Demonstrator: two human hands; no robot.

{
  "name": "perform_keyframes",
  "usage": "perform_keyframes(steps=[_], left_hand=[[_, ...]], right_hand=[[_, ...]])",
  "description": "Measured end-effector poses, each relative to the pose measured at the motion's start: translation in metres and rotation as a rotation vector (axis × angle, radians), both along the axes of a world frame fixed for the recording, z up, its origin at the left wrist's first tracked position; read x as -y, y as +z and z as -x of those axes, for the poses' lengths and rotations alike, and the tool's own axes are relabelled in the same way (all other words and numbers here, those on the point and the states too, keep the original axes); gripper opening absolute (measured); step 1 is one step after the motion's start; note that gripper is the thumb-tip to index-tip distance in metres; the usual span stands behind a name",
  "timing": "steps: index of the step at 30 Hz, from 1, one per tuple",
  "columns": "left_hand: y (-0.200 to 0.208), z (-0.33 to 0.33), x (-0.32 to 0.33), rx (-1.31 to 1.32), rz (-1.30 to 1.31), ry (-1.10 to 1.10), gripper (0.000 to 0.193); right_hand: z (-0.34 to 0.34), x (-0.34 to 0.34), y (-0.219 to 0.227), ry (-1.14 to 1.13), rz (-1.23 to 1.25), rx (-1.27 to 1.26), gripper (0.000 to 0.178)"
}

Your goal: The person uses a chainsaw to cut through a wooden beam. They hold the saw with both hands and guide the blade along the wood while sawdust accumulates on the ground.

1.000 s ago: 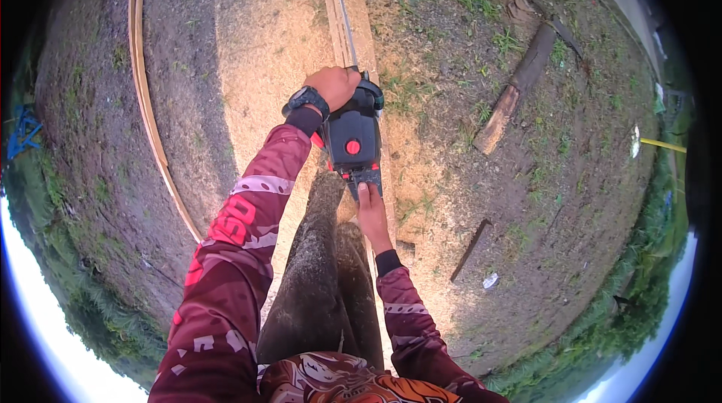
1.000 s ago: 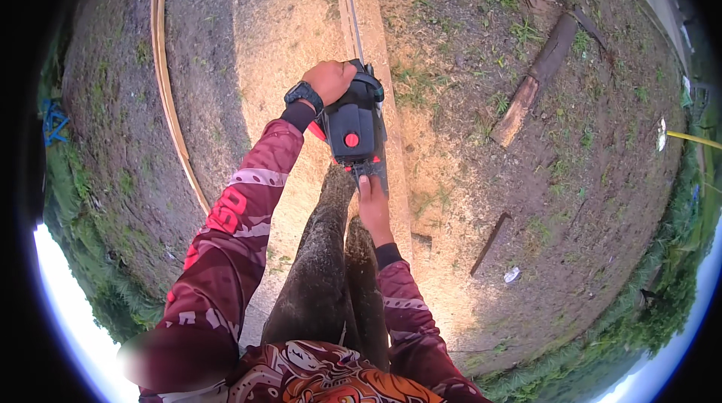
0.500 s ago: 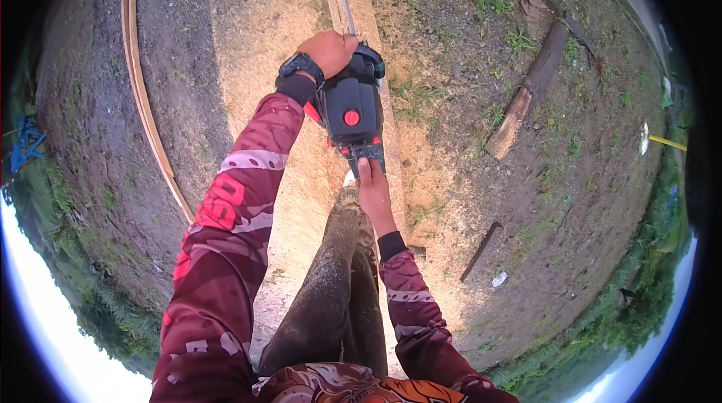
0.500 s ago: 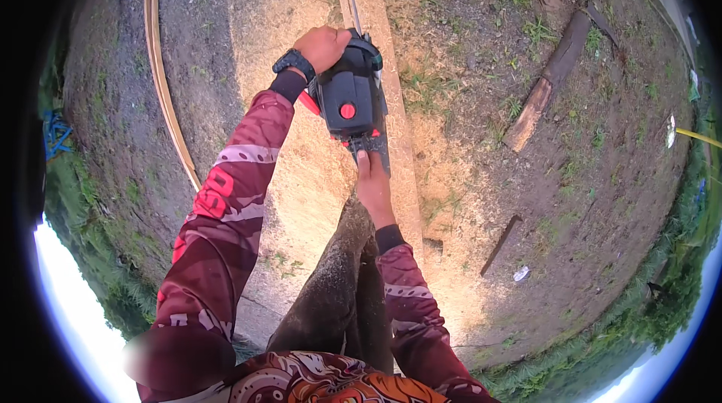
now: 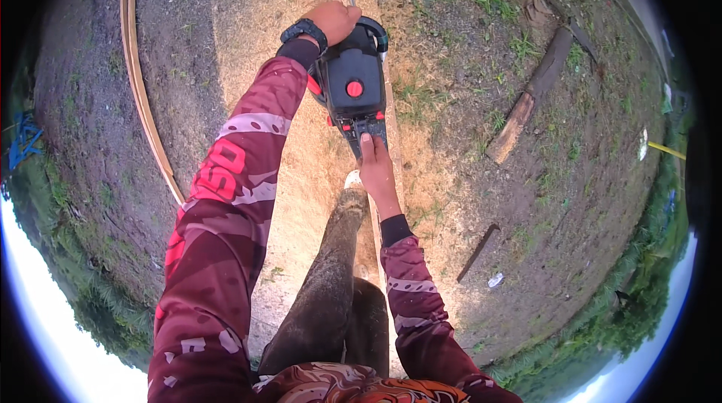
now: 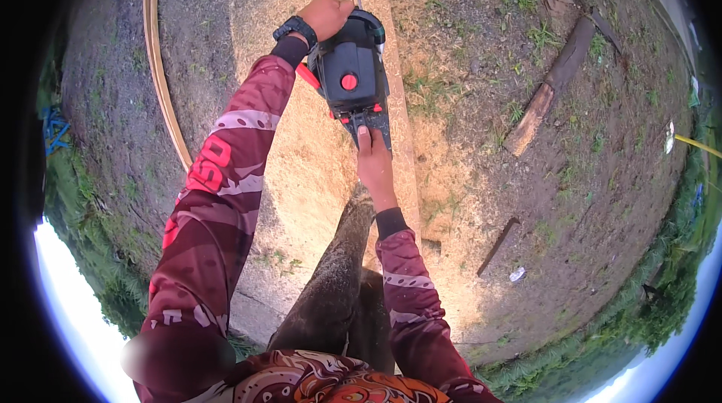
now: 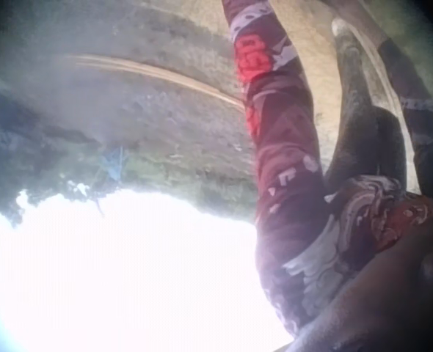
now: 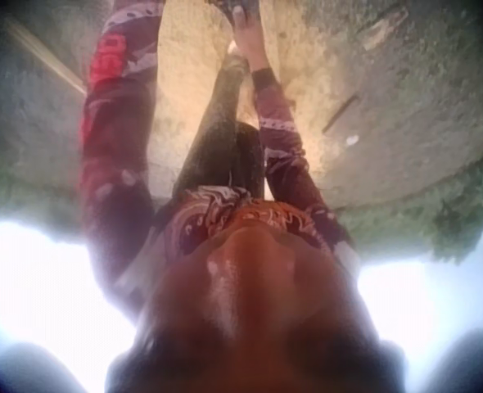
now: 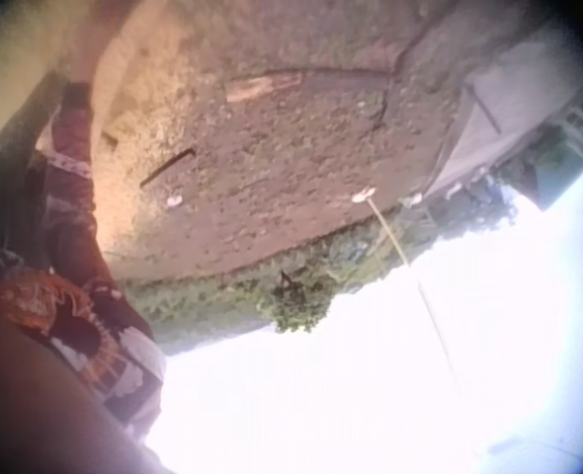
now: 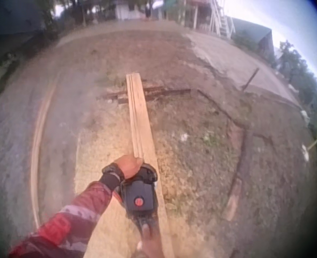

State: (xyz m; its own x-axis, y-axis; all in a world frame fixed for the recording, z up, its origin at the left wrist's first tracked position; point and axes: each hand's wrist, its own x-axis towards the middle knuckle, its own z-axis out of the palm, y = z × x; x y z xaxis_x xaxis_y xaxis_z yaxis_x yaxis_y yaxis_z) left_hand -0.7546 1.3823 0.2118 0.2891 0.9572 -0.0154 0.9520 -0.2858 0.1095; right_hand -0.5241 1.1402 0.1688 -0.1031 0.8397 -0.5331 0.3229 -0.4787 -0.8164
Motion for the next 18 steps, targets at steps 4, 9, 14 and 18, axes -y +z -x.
perform_keyframes(steps=[4,9,14,18], left_hand=[[0.008,-0.022,0.021,-0.017,0.073,0.006,0.016],[0.011,-0.034,0.057,0.098,0.139,0.147,0.022],[0.008,-0.063,0.105,0.155,0.220,0.242,0.028],[0.016,-0.092,0.143,0.148,0.211,0.208,0.030]], right_hand=[[-0.017,0.014,-0.002,-0.002,0.031,-0.007,0.051],[-0.028,0.044,0.006,0.020,0.029,0.000,0.049],[-0.053,0.092,0.007,-0.008,0.098,-0.052,0.046],[-0.079,0.127,-0.002,0.019,0.116,-0.007,0.046]])
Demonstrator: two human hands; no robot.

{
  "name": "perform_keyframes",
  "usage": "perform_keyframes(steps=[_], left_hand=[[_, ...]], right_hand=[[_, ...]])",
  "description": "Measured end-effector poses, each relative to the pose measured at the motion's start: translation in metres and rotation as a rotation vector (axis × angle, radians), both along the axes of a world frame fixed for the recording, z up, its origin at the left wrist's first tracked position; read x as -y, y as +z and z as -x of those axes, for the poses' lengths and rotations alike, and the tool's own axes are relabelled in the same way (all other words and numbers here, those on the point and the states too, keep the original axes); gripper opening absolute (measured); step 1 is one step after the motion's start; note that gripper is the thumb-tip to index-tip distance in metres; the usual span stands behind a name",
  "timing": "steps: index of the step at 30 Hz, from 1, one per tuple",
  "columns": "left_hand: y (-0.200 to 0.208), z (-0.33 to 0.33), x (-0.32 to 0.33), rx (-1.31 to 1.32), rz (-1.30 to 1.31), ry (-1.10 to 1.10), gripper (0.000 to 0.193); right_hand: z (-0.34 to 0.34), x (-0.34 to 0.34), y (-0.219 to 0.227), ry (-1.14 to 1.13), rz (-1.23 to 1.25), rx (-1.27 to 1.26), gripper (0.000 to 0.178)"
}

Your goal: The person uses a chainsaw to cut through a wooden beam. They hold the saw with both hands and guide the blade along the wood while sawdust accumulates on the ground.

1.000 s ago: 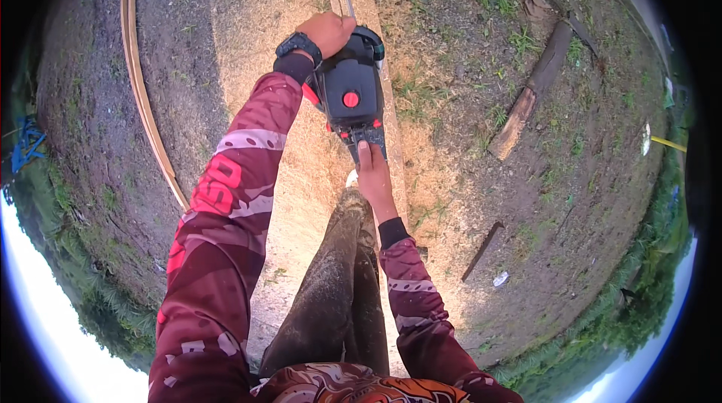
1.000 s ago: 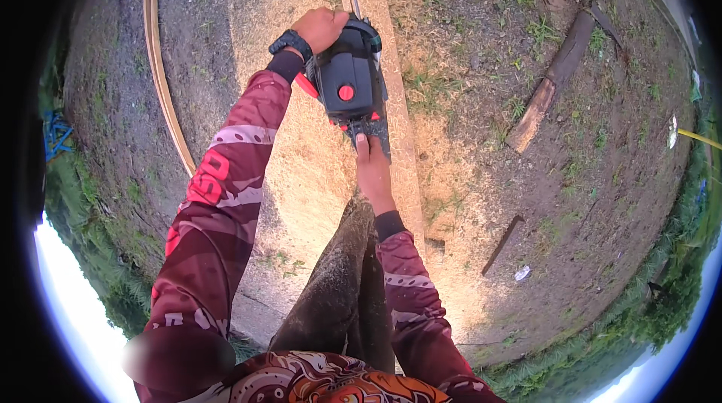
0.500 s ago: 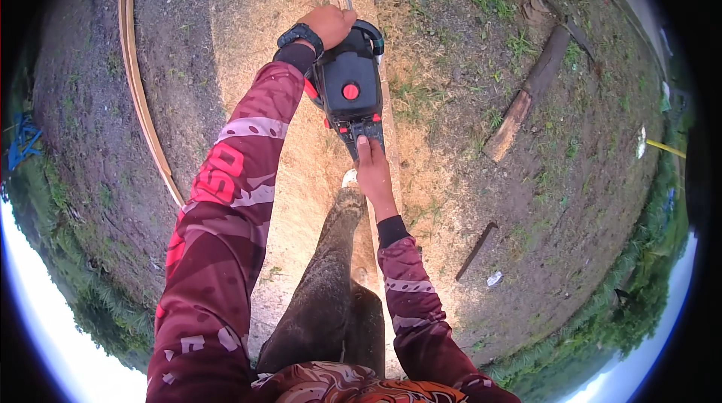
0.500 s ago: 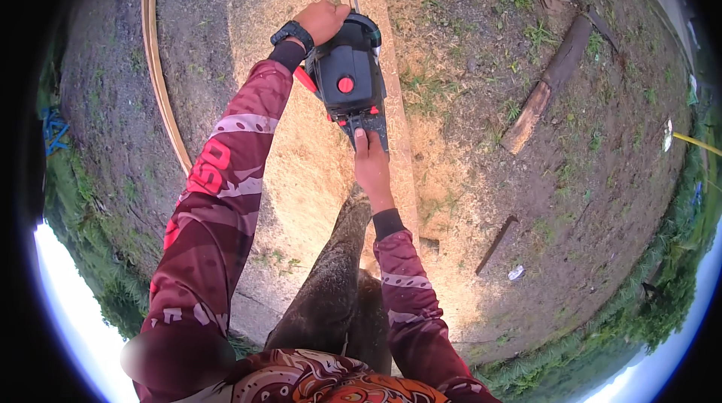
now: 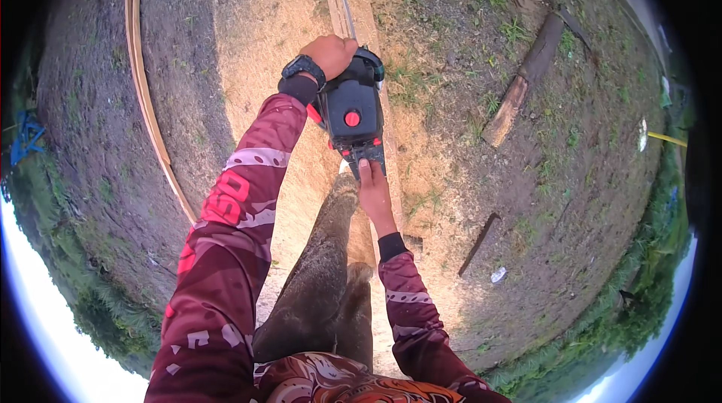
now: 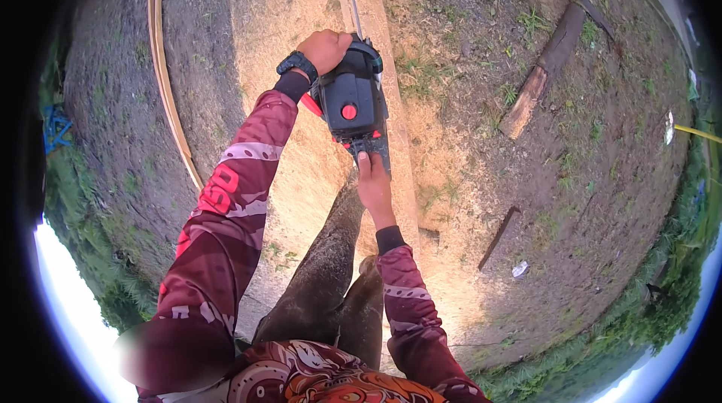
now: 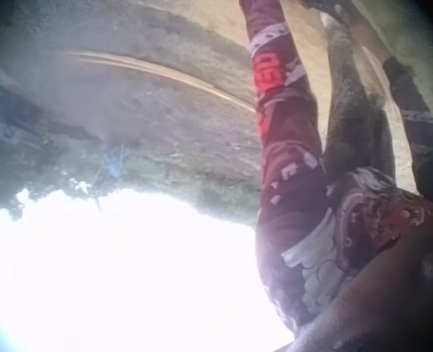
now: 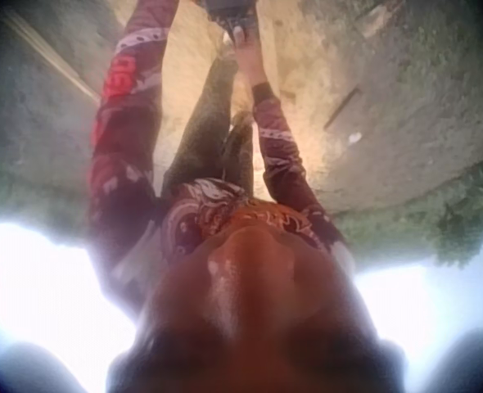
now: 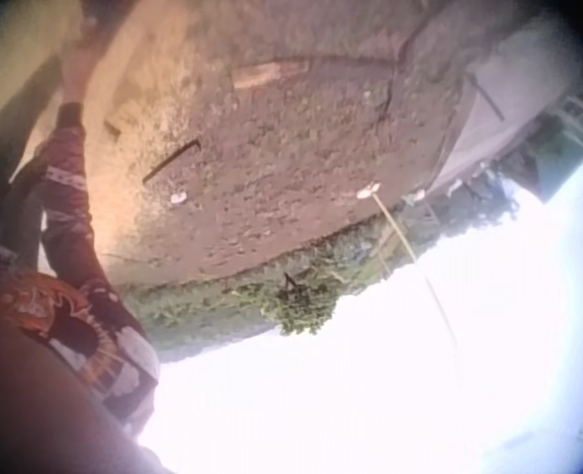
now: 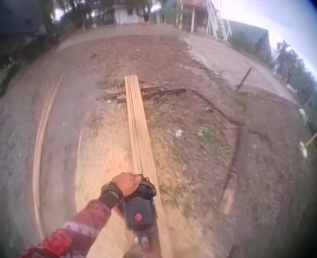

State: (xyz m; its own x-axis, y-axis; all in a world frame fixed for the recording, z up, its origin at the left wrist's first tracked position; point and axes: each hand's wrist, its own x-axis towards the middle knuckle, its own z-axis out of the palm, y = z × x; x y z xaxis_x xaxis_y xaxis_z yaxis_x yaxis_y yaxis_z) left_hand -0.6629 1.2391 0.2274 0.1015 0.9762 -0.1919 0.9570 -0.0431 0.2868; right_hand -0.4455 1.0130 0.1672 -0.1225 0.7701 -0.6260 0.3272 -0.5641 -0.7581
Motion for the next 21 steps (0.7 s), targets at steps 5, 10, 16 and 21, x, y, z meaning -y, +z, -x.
perform_keyframes(steps=[5,10,16,21], left_hand=[[-0.008,-0.022,0.043,-0.047,0.094,0.039,0.038],[-0.016,-0.044,0.088,-0.005,-0.027,-0.025,0.025],[-0.029,-0.056,0.129,-0.039,0.002,-0.002,0.026],[-0.026,-0.090,0.168,0.065,0.035,0.089,0.032]], right_hand=[[-0.024,0.045,-0.012,-0.013,-0.027,-0.027,0.048],[-0.048,0.085,-0.020,0.025,-0.062,0.011,0.050],[-0.060,0.126,-0.016,0.021,-0.053,-0.030,0.050],[-0.088,0.167,-0.039,0.006,-0.180,0.008,0.050]])
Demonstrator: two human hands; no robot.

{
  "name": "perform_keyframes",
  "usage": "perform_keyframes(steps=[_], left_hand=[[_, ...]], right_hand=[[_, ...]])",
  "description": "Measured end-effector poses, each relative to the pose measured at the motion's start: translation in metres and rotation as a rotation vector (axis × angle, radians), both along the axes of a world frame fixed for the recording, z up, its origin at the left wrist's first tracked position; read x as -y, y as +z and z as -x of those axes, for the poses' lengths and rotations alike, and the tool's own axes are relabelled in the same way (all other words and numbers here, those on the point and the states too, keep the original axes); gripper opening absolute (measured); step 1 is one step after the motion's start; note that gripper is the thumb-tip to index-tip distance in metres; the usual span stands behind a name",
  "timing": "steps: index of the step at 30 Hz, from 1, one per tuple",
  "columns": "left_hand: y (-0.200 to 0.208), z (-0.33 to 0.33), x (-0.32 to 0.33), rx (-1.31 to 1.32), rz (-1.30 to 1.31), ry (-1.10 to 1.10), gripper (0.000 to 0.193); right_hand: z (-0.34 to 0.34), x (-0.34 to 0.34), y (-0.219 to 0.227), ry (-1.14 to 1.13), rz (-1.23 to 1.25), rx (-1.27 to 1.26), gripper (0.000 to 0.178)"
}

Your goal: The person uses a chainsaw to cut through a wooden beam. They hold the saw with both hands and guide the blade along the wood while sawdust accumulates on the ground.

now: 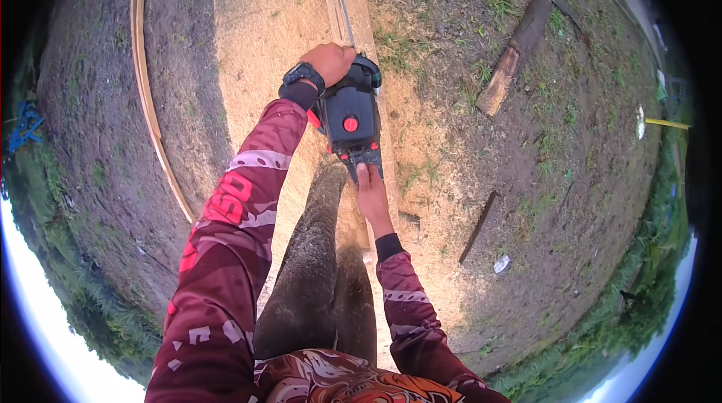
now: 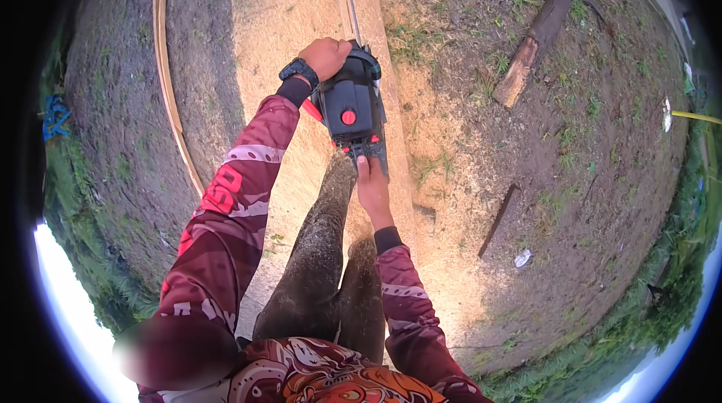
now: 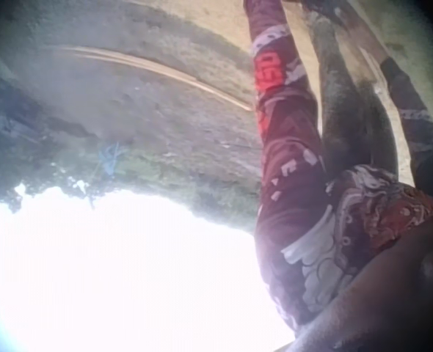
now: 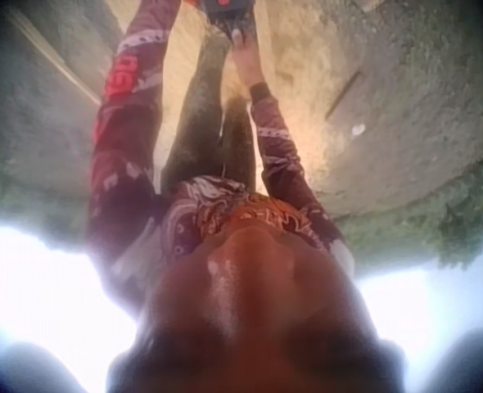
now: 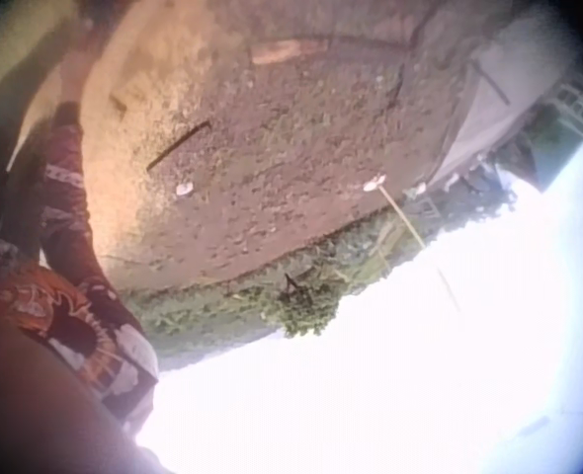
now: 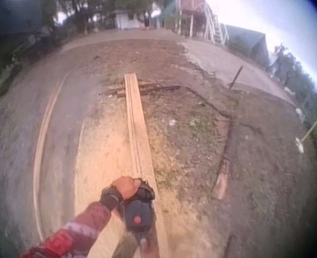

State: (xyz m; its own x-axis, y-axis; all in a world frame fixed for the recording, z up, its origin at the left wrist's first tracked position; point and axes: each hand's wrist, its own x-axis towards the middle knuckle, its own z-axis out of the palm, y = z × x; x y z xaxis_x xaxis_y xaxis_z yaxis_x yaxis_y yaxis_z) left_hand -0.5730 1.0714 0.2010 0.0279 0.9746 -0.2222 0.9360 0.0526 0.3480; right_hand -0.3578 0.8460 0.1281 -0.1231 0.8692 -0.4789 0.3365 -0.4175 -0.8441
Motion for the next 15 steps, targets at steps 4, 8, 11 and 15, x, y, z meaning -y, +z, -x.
perform_keyframes(steps=[4,8,11,15], left_hand=[[-0.004,-0.009,0.030,-0.027,0.002,-0.015,0.039],[-0.002,-0.031,0.058,-0.005,0.036,0.012,0.041],[-0.006,-0.042,0.080,0.006,-0.016,-0.008,0.041],[-0.006,-0.057,0.105,0.000,0.047,0.052,0.038]], right_hand=[[-0.010,0.031,-0.002,-0.013,0.021,-0.032,0.050],[-0.028,0.055,-0.012,0.005,0.058,-0.032,0.049],[-0.037,0.074,-0.015,0.004,-0.022,-0.014,0.048],[-0.053,0.098,-0.016,0.026,0.077,-0.029,0.047]])
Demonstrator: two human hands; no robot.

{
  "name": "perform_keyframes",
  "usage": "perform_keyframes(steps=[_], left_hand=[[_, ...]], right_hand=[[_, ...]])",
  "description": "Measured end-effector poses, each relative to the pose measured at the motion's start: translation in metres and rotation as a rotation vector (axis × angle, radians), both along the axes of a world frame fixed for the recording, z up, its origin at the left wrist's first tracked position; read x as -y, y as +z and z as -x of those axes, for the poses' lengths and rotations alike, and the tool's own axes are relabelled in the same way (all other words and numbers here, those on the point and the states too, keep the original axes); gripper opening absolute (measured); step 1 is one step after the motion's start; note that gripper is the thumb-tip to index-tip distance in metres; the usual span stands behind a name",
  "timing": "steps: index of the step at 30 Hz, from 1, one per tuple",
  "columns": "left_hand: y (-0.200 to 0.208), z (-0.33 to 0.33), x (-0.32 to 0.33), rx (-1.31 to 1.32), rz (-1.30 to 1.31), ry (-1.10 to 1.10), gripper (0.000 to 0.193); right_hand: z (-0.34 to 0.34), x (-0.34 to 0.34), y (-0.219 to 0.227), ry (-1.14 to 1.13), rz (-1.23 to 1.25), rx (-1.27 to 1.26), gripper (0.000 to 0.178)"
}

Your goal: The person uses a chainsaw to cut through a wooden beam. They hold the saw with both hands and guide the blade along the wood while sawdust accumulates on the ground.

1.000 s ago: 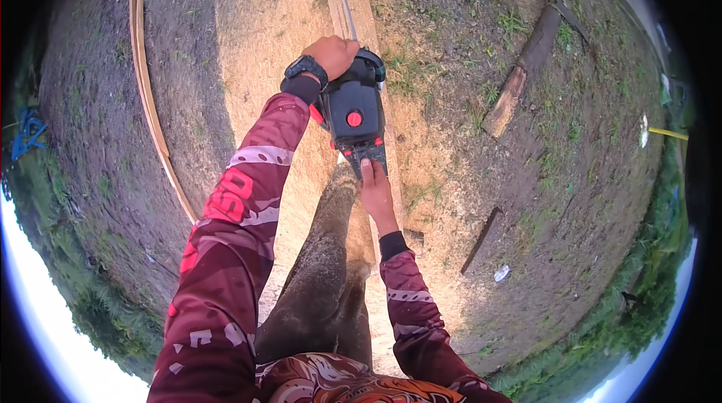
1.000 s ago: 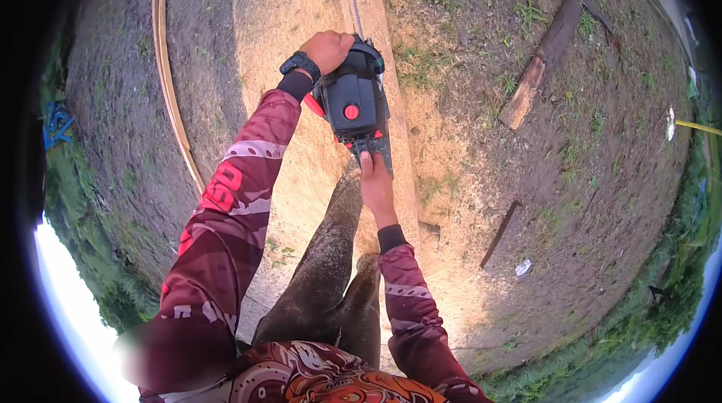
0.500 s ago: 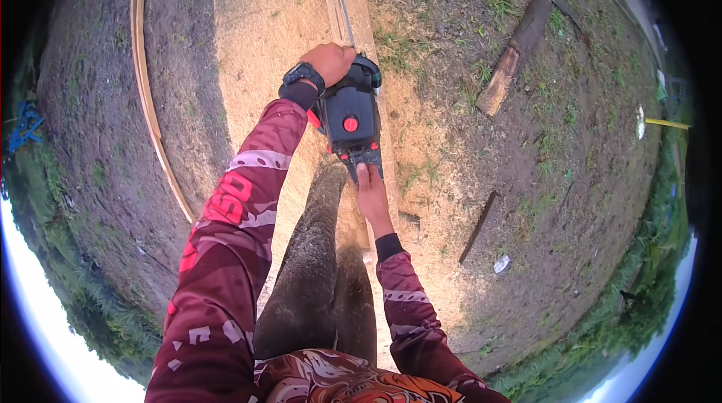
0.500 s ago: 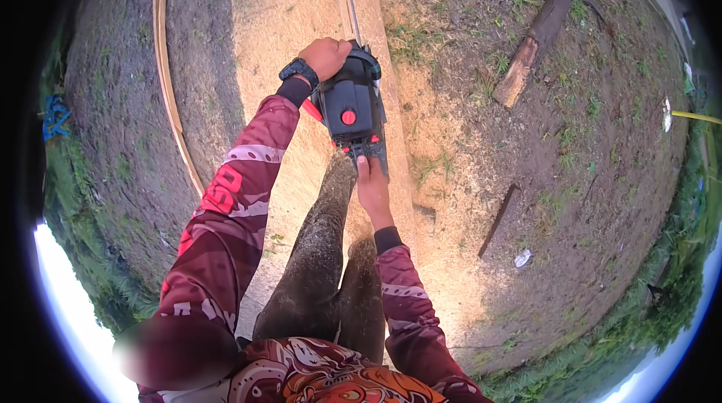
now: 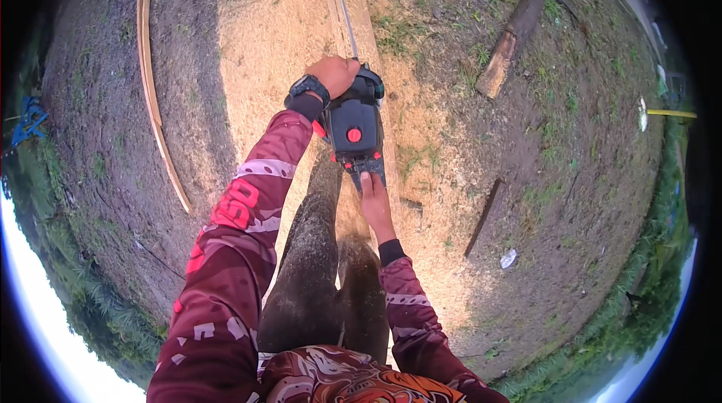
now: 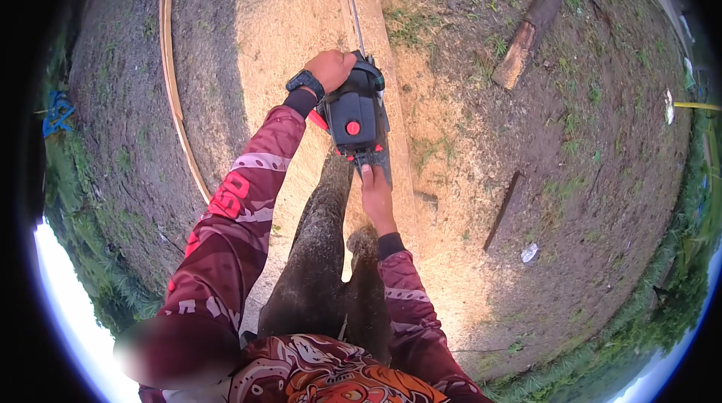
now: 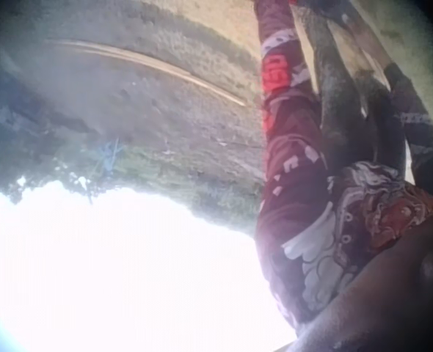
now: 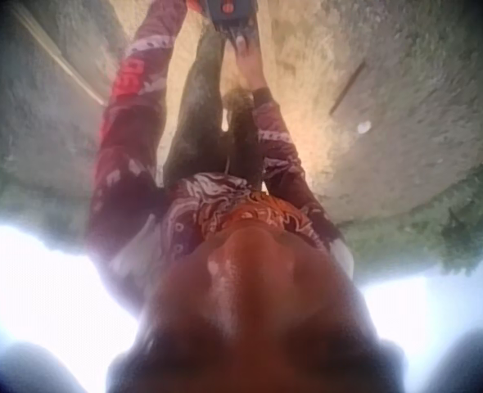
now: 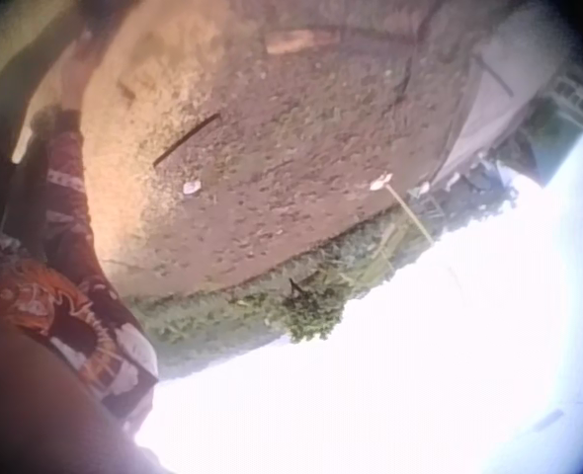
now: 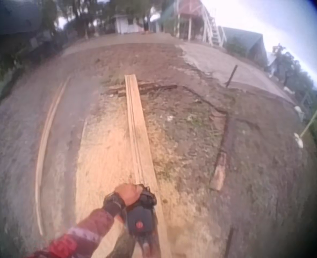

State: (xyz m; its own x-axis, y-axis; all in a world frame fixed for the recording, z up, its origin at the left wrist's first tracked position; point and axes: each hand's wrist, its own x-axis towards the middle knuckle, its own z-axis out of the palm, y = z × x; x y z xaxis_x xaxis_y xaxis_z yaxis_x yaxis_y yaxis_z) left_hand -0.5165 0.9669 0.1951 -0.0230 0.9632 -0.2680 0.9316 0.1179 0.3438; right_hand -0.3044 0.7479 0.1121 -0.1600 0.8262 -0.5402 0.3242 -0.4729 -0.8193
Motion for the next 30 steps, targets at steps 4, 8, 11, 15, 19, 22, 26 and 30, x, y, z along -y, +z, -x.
perform_keyframes(steps=[4,8,11,15,19,22,26,30], left_hand=[[-0.019,0.000,0.009,-0.119,0.028,-0.121,0.040],[-0.010,0.002,-0.011,-0.085,0.056,-0.119,0.040],[-0.003,0.037,-0.045,-0.046,-0.034,-0.067,0.037],[0.020,0.065,-0.120,-0.005,-0.068,-0.124,0.032],[0.003,0.131,-0.200,-0.133,-0.123,-0.177,0.025],[0.015,0.139,-0.238,-0.138,-0.171,-0.252,0.020],[0.034,0.163,-0.274,-0.218,-0.256,-0.367,0.019],[0.039,0.165,-0.285,-0.238,-0.252,-0.370,0.019]], right_hand=[[-0.006,0.021,-0.005,-0.033,0.006,-0.044,0.047],[-0.003,0.001,0.000,-0.030,-0.010,0.009,0.046],[0.030,-0.039,0.028,-0.023,0.007,-0.026,0.048],[0.059,-0.111,0.031,-0.044,0.048,0.010,0.051],[0.109,-0.182,0.057,0.017,0.104,-0.026,0.051],[0.118,-0.226,0.072,0.003,0.067,0.001,0.055],[0.141,-0.260,0.084,0.024,0.029,0.048,0.056],[0.144,-0.263,0.085,-0.014,0.004,0.059,0.058]])
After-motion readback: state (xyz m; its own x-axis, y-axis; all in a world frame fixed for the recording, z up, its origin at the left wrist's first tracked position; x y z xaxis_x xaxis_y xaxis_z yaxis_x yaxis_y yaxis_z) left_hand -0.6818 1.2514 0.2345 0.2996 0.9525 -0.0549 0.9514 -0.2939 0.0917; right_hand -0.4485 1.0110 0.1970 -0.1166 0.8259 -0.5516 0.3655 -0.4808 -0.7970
